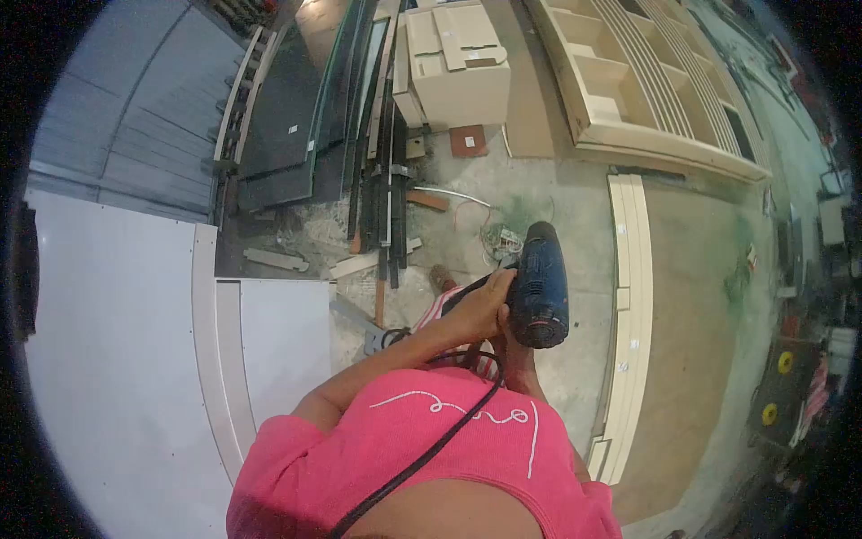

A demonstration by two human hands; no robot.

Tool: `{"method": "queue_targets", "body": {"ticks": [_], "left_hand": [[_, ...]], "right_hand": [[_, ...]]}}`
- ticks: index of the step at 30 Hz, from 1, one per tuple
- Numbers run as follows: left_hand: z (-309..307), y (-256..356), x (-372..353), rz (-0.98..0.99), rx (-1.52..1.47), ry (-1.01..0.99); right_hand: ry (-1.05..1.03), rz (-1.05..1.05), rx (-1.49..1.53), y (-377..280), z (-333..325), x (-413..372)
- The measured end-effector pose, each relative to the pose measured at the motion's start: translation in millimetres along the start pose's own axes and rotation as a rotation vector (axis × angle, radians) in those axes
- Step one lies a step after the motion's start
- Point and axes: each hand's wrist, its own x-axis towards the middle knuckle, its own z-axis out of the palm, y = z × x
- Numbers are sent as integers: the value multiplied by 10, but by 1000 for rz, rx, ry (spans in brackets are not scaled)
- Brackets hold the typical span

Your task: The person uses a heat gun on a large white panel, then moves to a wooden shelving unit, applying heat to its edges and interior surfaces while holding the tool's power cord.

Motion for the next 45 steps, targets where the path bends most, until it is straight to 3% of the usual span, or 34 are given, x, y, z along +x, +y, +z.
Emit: {"method": "queue_targets", "body": {"ticks": [4, 9, 13, 15, 21, 23, 25, 27, 29, 31, 33, 34, 38, 45], "left_hand": [[-739, -144, 315, -22, 14, -128], [-1168, -599, 553, -72, 46, -55], [-1447, -805, 609, -100, 234, 8], [-1576, -932, 574, -47, 383, 144], [-2024, -1228, 625, -158, 428, 163], [-2180, -1339, 754, -348, 391, 72], [-2390, -1447, 950, -367, 448, 45], [-2487, -1717, 1106, -539, 225, 31], [-2635, -1879, 1342, -535, 250, 93], [-2889, -1887, 1725, -830, 224, -116], [-2967, -2124, 2072, -809, 235, -108], [-3051, -2192, 2279, -793, 240, -89], [-3376, -2369, 3125, -765, 237, -19], [-3609, -2672, 4205, -722, 259, -46]], "right_hand": [[-3, 143, 62, -8, 422, 683], [5, 204, 53, 107, 771, 1364], [1, 95, 58, 13, 993, 1726], [2, 48, 71, -71, 1065, 1923], [10, -70, 150, -422, 1150, 2720], [33, -88, 161, -544, 1338, 2975], [-1, -118, 167, -662, 1478, 3300], [54, -93, 193, -748, 1571, 3647], [4, -91, 179, -858, 1620, 4061], [74, -101, 200, -993, 1762, 4439], [33, 6, 195, -1147, 1779, 4917], [101, -71, 162, -1249, 1955, 5075], [101, -14, 150, -1634, 2092, 5810], [133, 132, -192, -2053, 1982, 7034]]}}
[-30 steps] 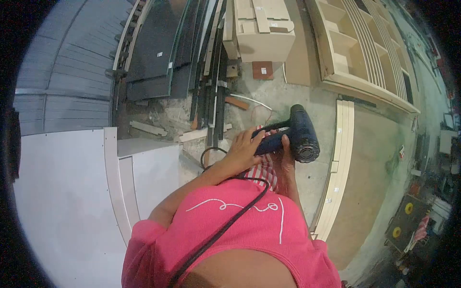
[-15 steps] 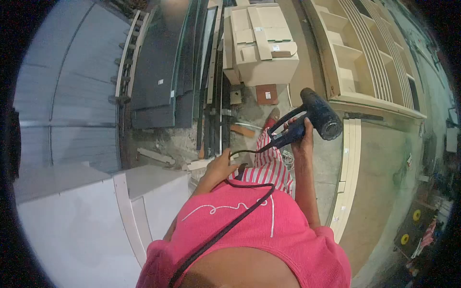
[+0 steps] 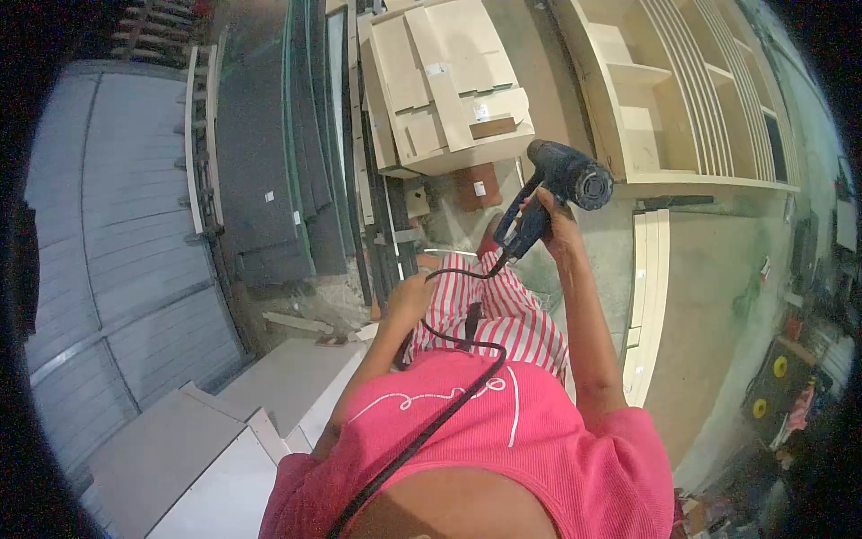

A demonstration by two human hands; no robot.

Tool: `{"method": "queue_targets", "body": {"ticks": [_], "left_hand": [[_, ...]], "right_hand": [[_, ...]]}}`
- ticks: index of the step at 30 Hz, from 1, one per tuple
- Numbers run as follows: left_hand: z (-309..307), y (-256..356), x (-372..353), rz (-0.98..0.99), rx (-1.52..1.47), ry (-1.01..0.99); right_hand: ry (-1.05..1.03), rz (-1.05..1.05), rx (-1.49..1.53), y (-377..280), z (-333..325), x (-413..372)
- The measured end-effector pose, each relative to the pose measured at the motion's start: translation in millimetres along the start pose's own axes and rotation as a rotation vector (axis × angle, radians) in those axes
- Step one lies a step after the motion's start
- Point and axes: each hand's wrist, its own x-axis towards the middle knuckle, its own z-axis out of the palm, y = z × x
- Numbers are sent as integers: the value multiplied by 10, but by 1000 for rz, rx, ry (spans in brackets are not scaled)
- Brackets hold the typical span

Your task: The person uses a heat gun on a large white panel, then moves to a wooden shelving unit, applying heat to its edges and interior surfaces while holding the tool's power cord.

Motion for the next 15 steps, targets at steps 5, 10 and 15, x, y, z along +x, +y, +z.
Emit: {"method": "queue_targets", "body": {"ticks": [5, 10, 15], "left_hand": [[207, -53, 360, -56, -74, -117], [263, -59, 677, -88, -123, -194], [218, -129, 1129, -134, -144, -255]], "right_hand": [[59, 134, 63, 26, -29, 555], [65, 151, -19, 117, -27, 1058], [63, 138, -111, 59, 261, 1585]]}}
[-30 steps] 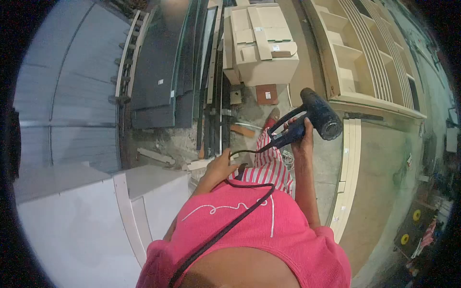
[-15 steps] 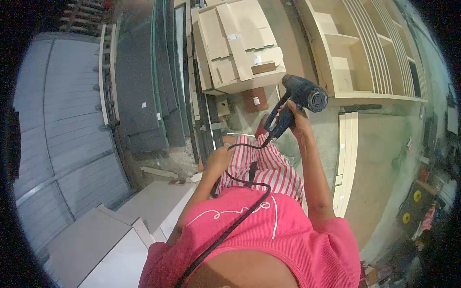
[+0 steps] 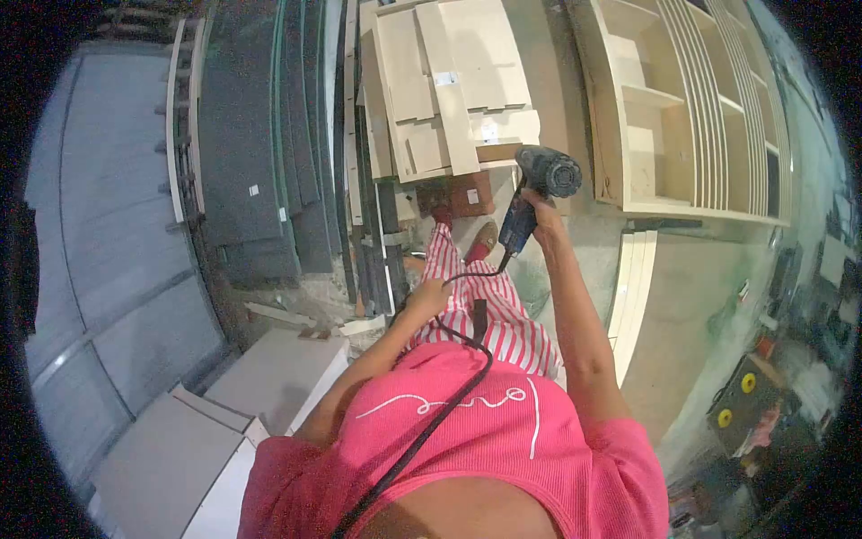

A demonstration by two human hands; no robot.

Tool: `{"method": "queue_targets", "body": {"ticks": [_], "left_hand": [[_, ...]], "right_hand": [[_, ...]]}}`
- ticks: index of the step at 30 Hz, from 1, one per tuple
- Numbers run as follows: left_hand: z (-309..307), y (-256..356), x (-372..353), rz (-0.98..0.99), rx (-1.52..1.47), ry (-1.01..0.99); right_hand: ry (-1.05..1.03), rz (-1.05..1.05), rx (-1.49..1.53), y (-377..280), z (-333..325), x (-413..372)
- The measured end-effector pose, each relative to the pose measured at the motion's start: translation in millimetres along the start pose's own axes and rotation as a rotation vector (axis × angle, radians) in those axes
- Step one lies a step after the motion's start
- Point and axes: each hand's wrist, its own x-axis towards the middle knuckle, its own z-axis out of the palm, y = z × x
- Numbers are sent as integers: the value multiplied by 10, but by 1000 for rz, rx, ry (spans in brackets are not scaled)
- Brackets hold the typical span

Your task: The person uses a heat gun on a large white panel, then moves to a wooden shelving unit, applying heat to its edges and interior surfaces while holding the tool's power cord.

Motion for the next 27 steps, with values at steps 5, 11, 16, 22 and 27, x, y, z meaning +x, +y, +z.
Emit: {"method": "queue_targets", "body": {"ticks": [5, 11, 16, 22, 27], "left_hand": [[-139, -109, 202, -20, -223, -31], [-423, -144, 160, -127, -480, -96], [-419, -270, 214, -199, -472, -110], [-263, -482, 338, -168, -406, -160], [-301, -491, 394, -211, -359, -229]], "right_hand": [[-99, 12, -106, -16, 450, 388], [-160, 13, -298, 178, 861, 583], [-182, 20, -355, 348, 963, 605], [-198, 49, -382, 425, 1026, 578], [-189, 74, -513, 482, 1000, 605]]}}
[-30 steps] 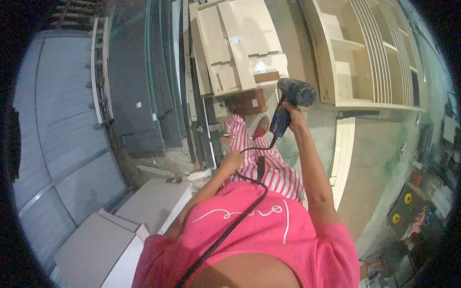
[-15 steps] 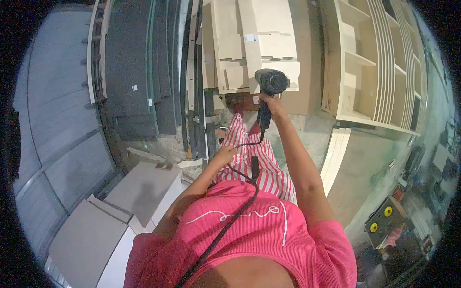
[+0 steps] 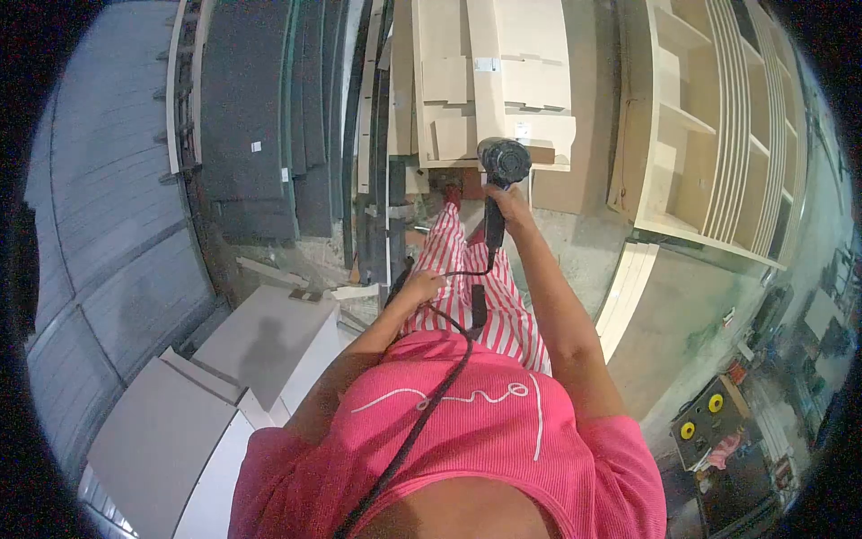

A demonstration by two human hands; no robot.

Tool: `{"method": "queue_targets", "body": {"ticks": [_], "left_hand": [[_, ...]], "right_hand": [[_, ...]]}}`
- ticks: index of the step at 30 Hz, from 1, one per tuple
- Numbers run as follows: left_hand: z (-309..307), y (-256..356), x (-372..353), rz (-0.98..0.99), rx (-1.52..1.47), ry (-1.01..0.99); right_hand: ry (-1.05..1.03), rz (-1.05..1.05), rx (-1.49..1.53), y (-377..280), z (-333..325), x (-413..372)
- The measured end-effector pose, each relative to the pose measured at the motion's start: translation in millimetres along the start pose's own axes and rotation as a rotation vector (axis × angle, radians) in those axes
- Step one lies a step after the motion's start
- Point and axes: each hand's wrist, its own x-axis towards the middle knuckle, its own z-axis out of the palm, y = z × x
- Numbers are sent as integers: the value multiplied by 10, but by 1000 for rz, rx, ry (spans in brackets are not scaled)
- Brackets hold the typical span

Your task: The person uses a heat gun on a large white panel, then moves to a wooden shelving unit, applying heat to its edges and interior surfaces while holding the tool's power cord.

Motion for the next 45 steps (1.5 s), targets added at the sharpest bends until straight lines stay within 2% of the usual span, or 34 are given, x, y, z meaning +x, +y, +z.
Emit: {"method": "queue_targets", "body": {"ticks": [4, 6, 7, 9, 12, 15, 18, 19, 23, 25, 26, 28, 30, 33, 36, 38, 39, 42, 44, 45], "left_hand": [[70, -119, 125, -31, 2, -29], [106, -166, 149, 112, -24, 76], [90, -137, 133, 110, -25, 75], [41, -85, 120, 18, 52, -5], [9, -48, 78, -7, 34, -16], [-40, -45, 47, 70, 75, 16], [-35, -117, 62, -2, -1, 10], [-17, -177, 87, -7, -6, 13], [-48, -256, 111, -55, -100, 46], [-87, -272, 104, -59, -115, 43], [-103, -283, 95, -25, -111, 59], [-128, -293, 95, 11, -110, 77], [-152, -291, 102, -87, -160, 23], [-181, -309, 117, 10, -64, 86], [-173, -354, 193, -14, -86, 80], [-179, -378, 221, -11, -84, 72], [-214, -337, 215, -13, -85, 60], [-300, -285, 233, -73, -83, -34], [-283, -314, 264, -50, -125, -8], [-288, -328, 285, -30, -169, 19]], "right_hand": [[-4, -57, -5, -16, 16, -37], [-17, -104, 27, -57, 32, -84], [-17, -101, 26, -69, 29, -88], [-16, 32, -53, -81, 23, -73], [-63, -40, -45, -39, 142, -53], [-122, 64, -102, -82, 287, -75], [-106, 87, -173, 479, 349, 311], [-242, 113, -128, 211, 436, 188], [-253, 151, -72, 22, 660, 136], [-306, 111, -163, 76, 681, 241], [-309, 112, -167, 111, 692, 277], [-155, 278, -58, 51, 768, 255], [-182, 237, -90, 26, 778, 253], [-226, 181, -129, 23, 777, 281], [-276, 163, -104, -6, 738, 246], [-309, 61, -161, 93, 703, 314], [-337, 85, -45, 65, 700, 272], [-258, 115, -86, 40, 737, 250], [-218, 79, -85, 113, 765, 270], [-196, -22, -96, 140, 785, 292]]}}
